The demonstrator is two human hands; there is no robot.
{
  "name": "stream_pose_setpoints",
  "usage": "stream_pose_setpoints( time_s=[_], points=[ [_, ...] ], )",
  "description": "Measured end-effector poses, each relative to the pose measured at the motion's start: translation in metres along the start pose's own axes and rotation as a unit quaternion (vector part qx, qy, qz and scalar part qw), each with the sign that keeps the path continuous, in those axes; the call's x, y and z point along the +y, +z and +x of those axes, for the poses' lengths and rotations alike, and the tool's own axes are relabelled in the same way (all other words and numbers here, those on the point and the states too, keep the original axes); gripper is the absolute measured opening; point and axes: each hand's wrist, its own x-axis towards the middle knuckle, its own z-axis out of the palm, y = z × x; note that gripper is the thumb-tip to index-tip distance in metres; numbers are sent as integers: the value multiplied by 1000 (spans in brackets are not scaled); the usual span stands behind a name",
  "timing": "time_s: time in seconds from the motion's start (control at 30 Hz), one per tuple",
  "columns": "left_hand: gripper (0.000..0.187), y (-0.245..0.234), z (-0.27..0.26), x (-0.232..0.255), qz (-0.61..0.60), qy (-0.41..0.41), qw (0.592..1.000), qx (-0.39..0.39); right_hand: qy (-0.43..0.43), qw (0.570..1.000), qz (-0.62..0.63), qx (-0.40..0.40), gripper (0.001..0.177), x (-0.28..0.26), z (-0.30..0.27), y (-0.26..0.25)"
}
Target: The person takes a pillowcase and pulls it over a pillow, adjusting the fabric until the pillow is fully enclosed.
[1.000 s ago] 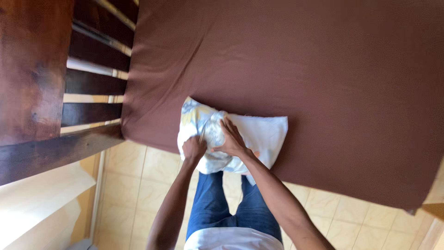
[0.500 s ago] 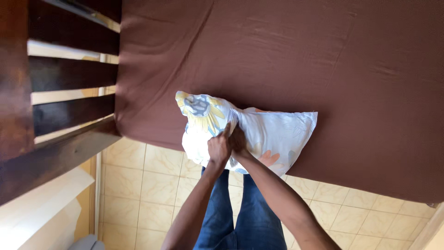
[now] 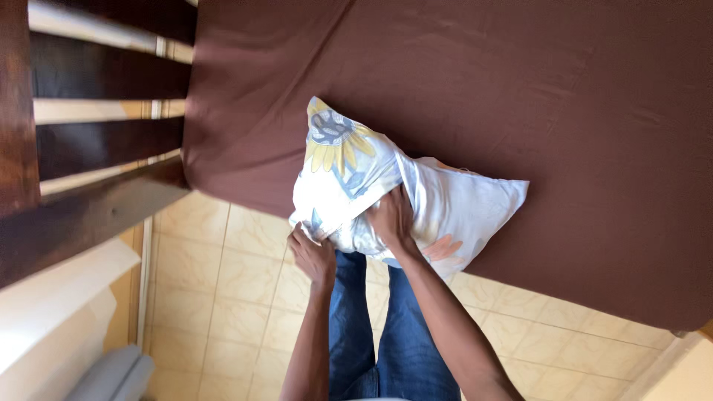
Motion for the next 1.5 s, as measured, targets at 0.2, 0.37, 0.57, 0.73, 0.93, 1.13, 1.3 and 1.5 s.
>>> stream_pose_setpoints(
  time_s=[0.2,0.37,0.57,0.73,0.93,1.13,1.3,1.5],
  points=[
    [21,49,-31,-22,-271,-289,917,44,-79,995,-53,-38,60,-29,-78,-21],
    [16,27,-33,18,-410,-230,883,10,-291,949,-107,-62,56,-22,-105,-3],
    [7,-22,-16,87,-354,51,931,72,-287,946,-138,-52,39,33,-33,-7],
    [15,-18,-42,130,-329,137,934,32,-72,932,-182,-304,33,66,-9,8],
    [11,21,-58,138,-154,220,952,-146,-69,869,53,-487,27,112,5,25],
    [44,4,-40,127,-217,226,929,-195,-107,904,-243,-335,21,84,-29,72],
    [28,-31,-9,119,-266,179,939,-123,-57,934,-275,-221,14,79,-20,51],
    [18,-39,11,122,-290,91,928,-215,-285,942,-52,-170,22,52,-57,-61]
  ],
)
